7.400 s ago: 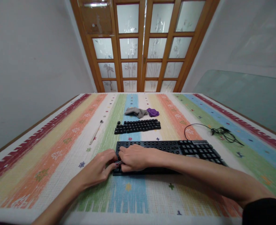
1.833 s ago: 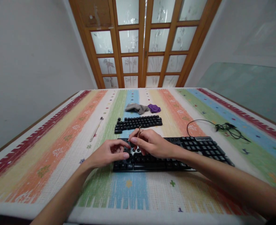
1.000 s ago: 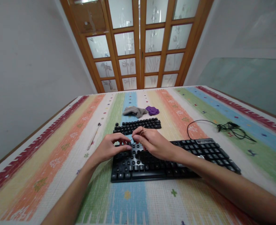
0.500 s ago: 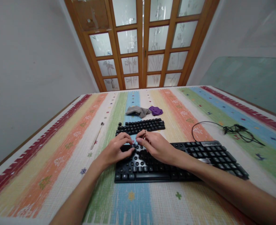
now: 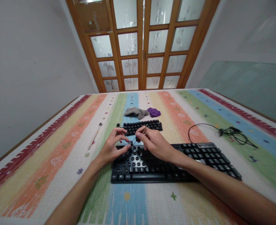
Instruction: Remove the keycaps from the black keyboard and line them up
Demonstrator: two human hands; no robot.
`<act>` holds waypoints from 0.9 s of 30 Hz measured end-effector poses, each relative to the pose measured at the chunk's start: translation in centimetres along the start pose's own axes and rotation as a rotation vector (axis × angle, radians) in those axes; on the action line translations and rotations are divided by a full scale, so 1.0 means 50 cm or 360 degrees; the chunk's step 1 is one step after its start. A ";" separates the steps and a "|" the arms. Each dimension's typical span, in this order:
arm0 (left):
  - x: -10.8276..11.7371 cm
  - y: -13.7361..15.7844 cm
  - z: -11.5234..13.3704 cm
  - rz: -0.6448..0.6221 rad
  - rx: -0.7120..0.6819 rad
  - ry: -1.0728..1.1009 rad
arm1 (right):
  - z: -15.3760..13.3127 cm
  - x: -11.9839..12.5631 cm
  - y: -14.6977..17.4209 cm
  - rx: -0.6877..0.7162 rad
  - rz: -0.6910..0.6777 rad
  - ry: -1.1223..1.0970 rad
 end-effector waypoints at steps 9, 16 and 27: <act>0.003 0.002 -0.006 0.0011 0.0134 0.0253 | 0.022 0.011 0.000 -0.0176 0.0033 -0.0242; 0.028 0.002 -0.010 0.0149 -0.0007 -0.0325 | 0.018 0.023 0.001 -0.0156 0.0063 -0.0228; 0.016 0.002 -0.047 0.0036 -0.0195 -0.0843 | -0.004 0.024 0.008 -0.0049 0.0066 -0.0202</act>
Point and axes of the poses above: each hand's wrist, its own y-axis away from the middle knuckle, its own x-axis out of the back of the hand, z = x × y, the point moved 7 cm from there along -y, towards the middle knuckle, and after that the axes turned 5 degrees about -y, right-handed, at the moved point
